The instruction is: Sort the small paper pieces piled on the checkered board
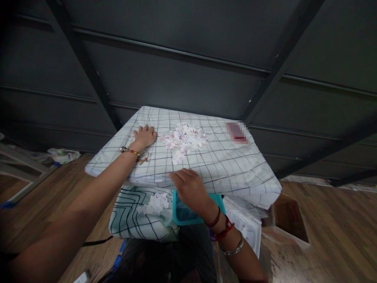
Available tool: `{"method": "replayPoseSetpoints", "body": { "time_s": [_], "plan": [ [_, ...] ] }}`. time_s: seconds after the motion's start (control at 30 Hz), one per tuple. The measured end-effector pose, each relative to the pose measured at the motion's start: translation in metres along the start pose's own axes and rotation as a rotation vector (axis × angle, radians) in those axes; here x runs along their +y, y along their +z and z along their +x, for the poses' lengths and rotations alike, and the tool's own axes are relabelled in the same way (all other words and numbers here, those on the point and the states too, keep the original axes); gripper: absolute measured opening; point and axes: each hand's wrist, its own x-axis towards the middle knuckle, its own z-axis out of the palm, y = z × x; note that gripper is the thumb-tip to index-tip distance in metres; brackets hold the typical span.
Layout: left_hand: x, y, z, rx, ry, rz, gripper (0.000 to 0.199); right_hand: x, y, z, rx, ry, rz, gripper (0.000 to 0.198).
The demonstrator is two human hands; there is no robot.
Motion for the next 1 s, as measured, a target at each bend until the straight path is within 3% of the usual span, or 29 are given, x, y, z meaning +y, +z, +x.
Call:
{"method": "replayPoseSetpoints", "body": {
  "time_s": [0.33,0.53,0.77,1.0],
  "plan": [
    [0.001,-0.002,-0.002,0.009,0.005,0.01,0.059,-0.012,0.012,-0.001,-0.035,-0.109,-0.039,0.02],
    [0.0,-0.001,-0.001,0.0,0.005,0.007,0.059,0.009,0.001,0.002,0.02,0.003,-0.076,0.023],
    [-0.003,0.003,0.003,0.011,0.015,-0.005,0.06,0.014,0.001,0.0,-0.047,0.015,-0.086,0.02],
    [0.0,-0.001,0.0,-0.023,-0.001,-0.005,0.06,0.029,-0.008,-0.002,0.012,0.077,-0.085,0.022]
  ]
}}
